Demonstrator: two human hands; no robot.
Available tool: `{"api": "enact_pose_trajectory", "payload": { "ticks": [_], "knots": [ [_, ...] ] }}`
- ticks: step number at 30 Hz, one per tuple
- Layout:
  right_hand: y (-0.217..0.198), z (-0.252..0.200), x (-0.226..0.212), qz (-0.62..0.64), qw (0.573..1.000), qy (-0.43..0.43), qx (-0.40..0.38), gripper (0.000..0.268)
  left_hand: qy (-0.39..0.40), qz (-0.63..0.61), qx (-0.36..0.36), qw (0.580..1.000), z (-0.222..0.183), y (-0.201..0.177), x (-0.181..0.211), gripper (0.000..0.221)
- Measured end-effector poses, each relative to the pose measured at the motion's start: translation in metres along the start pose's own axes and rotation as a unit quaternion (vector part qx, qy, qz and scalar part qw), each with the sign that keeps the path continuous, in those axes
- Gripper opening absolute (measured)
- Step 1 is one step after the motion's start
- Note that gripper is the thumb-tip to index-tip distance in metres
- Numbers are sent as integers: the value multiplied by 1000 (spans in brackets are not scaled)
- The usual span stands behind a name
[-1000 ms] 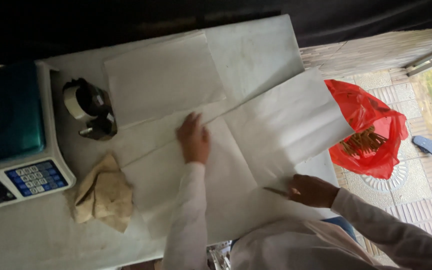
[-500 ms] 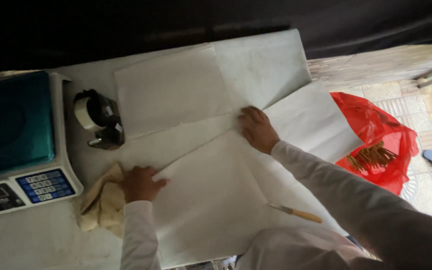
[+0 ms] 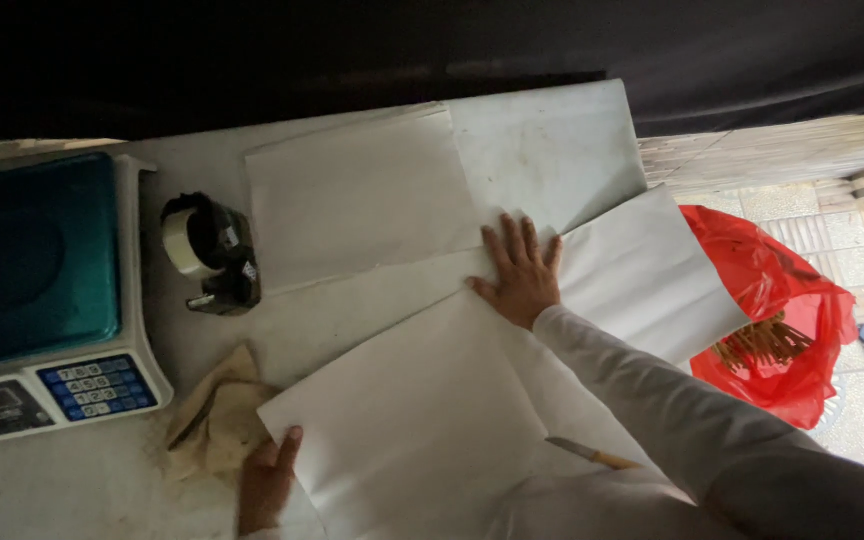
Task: Cutting large sheets of white packaging paper into smaller rectangular pieces using a small knife on a table.
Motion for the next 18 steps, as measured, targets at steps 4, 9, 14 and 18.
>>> {"api": "enact_pose_trajectory", "payload": {
  "ticks": [4,9,14,18],
  "knots": [
    [0,1,1,-19,1000,13,-16,89,-7,37,129,991,-22,35,-15,76],
    [-7,6,-3,8,996,48,-78,90,-27,177,141,974,-64,42,7,72],
    [-2,5,-1,13,993,61,-102,92,-20,208,189,959,-79,71,-30,70],
    [1,1,1,6,996,43,-72,92,-37,281,200,938,-66,93,-101,72]
  ]
}}
Point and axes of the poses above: each hand's wrist, its own z-axis towards the middle knuckle, its own y-axis out of the palm, x = y × z, the point moved 2 cm from there along z, towards the middle knuckle, and after that the axes turned 15 degrees about x, right-handed, at the moved point
